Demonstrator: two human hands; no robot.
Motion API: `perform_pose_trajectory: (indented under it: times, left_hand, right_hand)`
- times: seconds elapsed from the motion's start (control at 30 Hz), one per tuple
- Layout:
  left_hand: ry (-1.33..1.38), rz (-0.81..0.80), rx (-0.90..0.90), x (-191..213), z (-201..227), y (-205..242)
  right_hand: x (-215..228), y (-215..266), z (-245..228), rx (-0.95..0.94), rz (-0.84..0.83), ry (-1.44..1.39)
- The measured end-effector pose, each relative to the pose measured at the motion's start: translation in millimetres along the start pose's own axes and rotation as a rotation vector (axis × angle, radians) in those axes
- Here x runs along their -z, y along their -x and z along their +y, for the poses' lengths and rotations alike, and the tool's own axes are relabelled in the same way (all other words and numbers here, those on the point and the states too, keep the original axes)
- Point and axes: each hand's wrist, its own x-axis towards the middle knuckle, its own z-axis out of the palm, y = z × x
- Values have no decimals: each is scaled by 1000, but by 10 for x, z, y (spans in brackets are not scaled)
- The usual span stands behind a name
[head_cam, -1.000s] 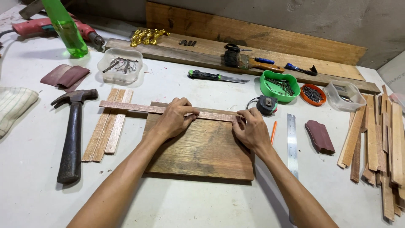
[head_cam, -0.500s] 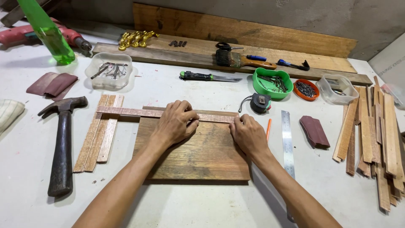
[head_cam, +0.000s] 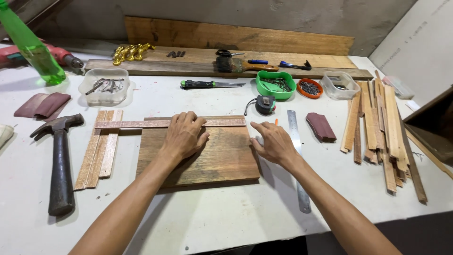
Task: The person places thin wood strips on a wooden board on the workbench and measures them using a steel ruler and a tape measure. They hold the ruler against each strip and draw mark lines with an orange pencil, working through several strips one at a time.
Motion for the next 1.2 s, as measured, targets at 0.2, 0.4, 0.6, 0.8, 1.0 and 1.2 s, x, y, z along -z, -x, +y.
perform_pose_trajectory:
  times: [0.2,0.4,0.6,0.8,1.0,1.2]
  left_hand:
    - [135,-34,-40,173,755,-159]
    - [149,-133,-182,20,1356,-504]
    - [14,-248,-205,-103,1516,-1037]
    - [-49,-195,-251,-38,1507,-1573]
    - [24,-252,-212,-283,1355,-2080]
    - [58,-455,-151,-445,1201,-2361]
  right_hand:
    - [444,398,412,-277,-84,-6]
    - [528,660,790,-263,-112,-28]
    - [565,453,1095,-252,-118,-18]
    - [670,-80,1273,-170,-74,-36]
    - [182,-777,1802,-130,-118,-145]
    - [126,-1085,1764,-264,-191,-297]
